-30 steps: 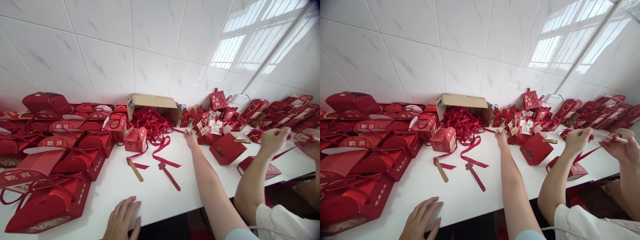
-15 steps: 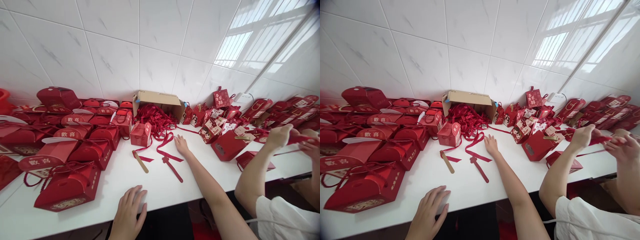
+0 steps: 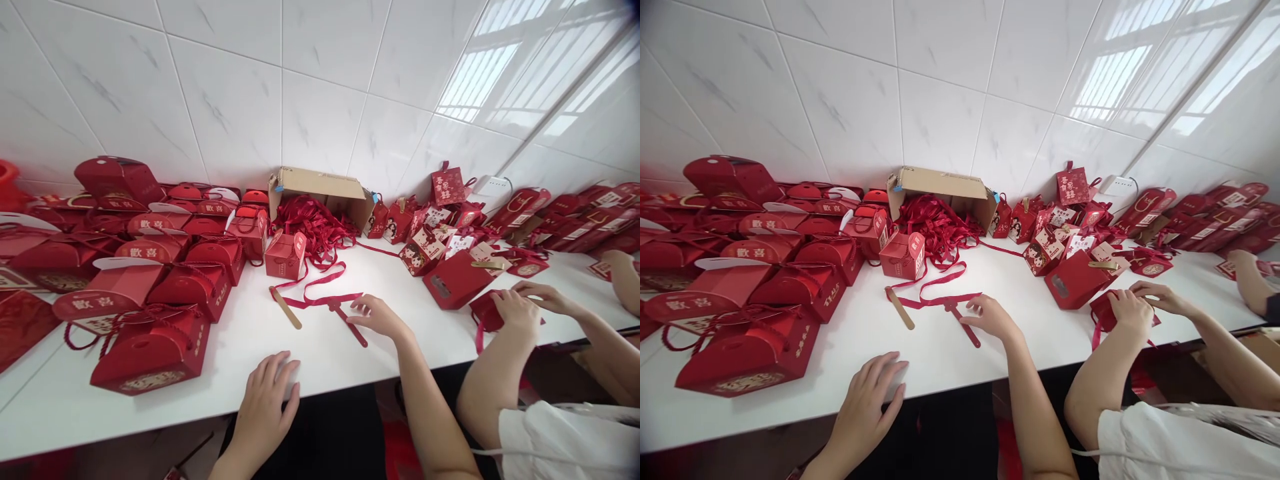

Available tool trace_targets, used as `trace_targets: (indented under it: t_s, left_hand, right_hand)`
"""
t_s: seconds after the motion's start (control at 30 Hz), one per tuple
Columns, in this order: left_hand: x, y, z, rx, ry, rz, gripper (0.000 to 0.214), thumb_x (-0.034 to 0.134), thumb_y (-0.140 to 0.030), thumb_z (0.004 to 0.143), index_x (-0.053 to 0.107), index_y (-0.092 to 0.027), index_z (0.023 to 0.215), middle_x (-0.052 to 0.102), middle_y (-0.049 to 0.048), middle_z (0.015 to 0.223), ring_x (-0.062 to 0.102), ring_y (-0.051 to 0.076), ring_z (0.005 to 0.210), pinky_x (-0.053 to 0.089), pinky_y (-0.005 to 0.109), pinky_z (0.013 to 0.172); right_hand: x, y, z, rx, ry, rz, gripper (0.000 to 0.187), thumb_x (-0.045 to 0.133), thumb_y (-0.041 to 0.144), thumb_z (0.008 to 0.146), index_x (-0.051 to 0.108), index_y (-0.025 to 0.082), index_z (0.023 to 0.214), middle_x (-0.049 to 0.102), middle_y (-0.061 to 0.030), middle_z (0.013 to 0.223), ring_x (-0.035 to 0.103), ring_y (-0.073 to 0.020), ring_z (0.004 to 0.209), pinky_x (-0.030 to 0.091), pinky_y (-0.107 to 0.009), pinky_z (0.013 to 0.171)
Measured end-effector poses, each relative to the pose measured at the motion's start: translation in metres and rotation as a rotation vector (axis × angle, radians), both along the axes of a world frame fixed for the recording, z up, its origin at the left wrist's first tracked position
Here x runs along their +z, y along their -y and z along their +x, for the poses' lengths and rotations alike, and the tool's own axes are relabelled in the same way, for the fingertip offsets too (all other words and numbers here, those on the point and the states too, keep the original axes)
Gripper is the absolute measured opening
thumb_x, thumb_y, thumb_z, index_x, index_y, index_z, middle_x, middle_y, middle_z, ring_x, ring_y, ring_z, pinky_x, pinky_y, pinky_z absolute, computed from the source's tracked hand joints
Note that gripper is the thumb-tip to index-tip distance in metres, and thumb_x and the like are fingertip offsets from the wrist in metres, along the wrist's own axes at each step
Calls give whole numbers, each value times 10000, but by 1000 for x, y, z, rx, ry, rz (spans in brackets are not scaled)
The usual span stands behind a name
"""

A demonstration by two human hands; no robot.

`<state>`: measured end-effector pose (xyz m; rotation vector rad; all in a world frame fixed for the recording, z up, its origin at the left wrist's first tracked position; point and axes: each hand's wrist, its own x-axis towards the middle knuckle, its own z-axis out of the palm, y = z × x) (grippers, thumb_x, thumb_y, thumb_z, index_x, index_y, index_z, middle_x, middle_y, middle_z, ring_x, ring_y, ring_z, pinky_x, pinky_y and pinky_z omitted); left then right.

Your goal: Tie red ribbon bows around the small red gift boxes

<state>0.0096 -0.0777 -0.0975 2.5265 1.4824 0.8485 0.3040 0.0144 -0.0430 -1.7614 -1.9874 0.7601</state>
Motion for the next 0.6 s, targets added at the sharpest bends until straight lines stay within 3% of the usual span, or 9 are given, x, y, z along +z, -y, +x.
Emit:
trace_targets:
  t_s: [0.1,0.23,0.37,0.6]
  left_hand:
    - [2,0,1,-10,-5,-11,282,503,-250,856,589,-230,1124,602,90,1181,541,275,1084,492,424,856]
    - [3,1,1,-10,-14,-29,283,493,-249,864,582,-227,1132,594,95,1188,533,277,1091,490,431,862]
    - [4,2,2,-9,-28,-58,286,479,-241,872,571,-210,1142,584,106,1197,520,282,1113,482,446,881]
    - [8,5,3,-12,-36,-83,283,467,-224,876,565,-200,1140,576,113,1201,508,287,1124,474,460,892]
  right_hand:
    - [-2,16,-21,-6,16,-9,245,716,354,720,679,217,920,616,-62,900,598,-222,765,486,-359,705]
    - [-3,32,-54,59,-17,3,158,611,181,783,679,234,916,597,-47,901,594,-190,760,463,-324,721]
    - [-5,41,-69,118,-69,7,127,602,119,751,646,212,826,601,-37,864,581,-178,741,453,-304,695]
    - [10,17,-85,88,-178,64,108,502,99,816,540,200,821,628,-4,793,591,-147,722,452,-259,660]
